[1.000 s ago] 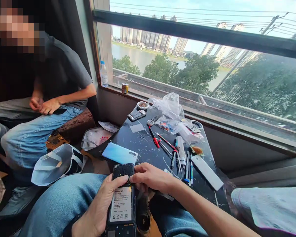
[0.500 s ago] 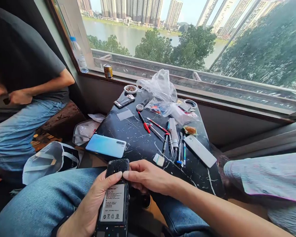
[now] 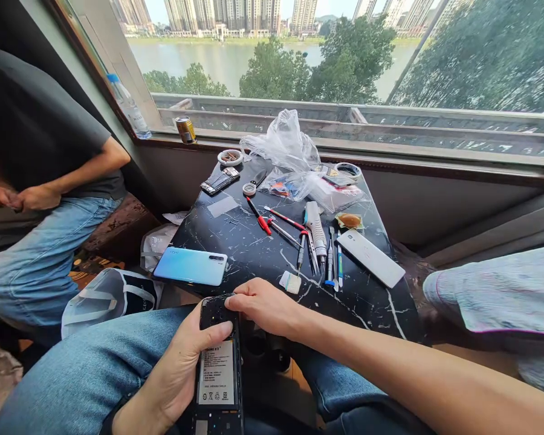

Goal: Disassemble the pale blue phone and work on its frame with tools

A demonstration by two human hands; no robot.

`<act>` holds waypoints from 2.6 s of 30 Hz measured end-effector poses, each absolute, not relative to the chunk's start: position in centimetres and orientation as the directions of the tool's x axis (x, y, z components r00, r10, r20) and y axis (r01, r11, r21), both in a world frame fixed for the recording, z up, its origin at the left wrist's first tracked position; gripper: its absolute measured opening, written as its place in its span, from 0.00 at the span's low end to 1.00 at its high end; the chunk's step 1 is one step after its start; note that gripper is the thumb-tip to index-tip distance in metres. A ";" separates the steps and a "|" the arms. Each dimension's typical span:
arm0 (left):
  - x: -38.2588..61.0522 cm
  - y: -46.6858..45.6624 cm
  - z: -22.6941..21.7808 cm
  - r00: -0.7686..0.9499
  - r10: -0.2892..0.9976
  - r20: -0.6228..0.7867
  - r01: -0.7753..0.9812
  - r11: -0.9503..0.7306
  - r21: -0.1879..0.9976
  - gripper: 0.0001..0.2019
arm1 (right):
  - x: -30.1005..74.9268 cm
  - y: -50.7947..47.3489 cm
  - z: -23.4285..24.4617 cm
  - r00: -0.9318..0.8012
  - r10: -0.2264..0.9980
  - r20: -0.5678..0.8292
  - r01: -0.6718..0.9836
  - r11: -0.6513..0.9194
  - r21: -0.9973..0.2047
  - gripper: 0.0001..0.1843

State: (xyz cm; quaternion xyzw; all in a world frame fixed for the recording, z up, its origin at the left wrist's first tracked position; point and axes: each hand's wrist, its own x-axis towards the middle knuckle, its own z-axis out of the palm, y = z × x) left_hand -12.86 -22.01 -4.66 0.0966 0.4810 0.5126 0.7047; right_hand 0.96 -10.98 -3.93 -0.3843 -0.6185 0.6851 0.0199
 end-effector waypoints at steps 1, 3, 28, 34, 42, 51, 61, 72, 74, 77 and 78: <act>-12.9 -22.0 -4.8 0.009 0.820 -0.572 -0.623 0.452 0.638 0.23 | 0.9 -11.2 -4.1 -0.693 0.524 -0.495 0.444 -0.231 -0.866 0.18; -13.1 -22.1 -5.0 0.009 0.829 -0.559 -0.615 0.445 0.651 0.21 | 0.7 -11.4 -4.3 -0.682 0.553 -0.478 0.436 -0.218 -0.873 0.18; -15.1 -21.7 -3.9 0.222 0.790 -0.571 -0.874 0.421 0.242 0.36 | -1.6 -9.0 -4.1 -0.793 0.466 -0.391 0.236 -0.356 -0.904 0.26; -15.4 -21.8 -4.0 0.146 0.809 -0.569 -0.898 0.350 0.267 0.40 | -1.5 -7.8 -3.7 -0.699 0.649 -0.300 0.212 -0.212 -0.954 0.26; -15.1 -22.1 -4.1 0.056 0.788 -0.613 -0.891 0.317 0.326 0.40 | -0.1 -5.3 -5.9 -0.489 0.849 -0.199 0.140 -0.149 -0.979 0.29; -14.9 -22.0 -4.6 0.060 0.735 -0.675 -0.845 0.398 0.357 0.39 | -0.1 -4.8 -7.2 -0.571 0.765 -0.298 0.307 -0.137 -0.942 0.28; -15.4 -22.2 -4.0 0.037 0.679 -0.733 -0.867 0.386 0.314 0.34 | -0.4 -5.2 -6.2 -0.586 0.759 -0.285 0.427 -0.010 -0.904 0.27; -16.0 -22.0 -5.0 0.131 0.703 -0.699 -0.890 0.394 0.229 0.31 | -4.5 1.5 -3.1 -0.527 0.848 0.054 0.691 0.465 -0.553 0.03; -16.4 -22.1 -5.7 0.172 0.721 -0.671 -0.895 0.399 0.198 0.31 | -5.3 2.3 -3.7 -0.537 0.840 0.073 0.729 0.506 -0.460 0.02; -16.7 -22.3 -6.7 0.259 0.736 -0.625 -0.890 0.433 0.141 0.31 | -5.9 2.8 -4.9 -0.550 0.830 0.089 0.762 0.543 -0.353 0.03; -16.8 -22.4 -6.9 0.283 0.739 -0.611 -0.888 0.443 0.123 0.32 | -6.0 2.9 -5.1 -0.559 0.824 0.088 0.765 0.554 -0.328 0.03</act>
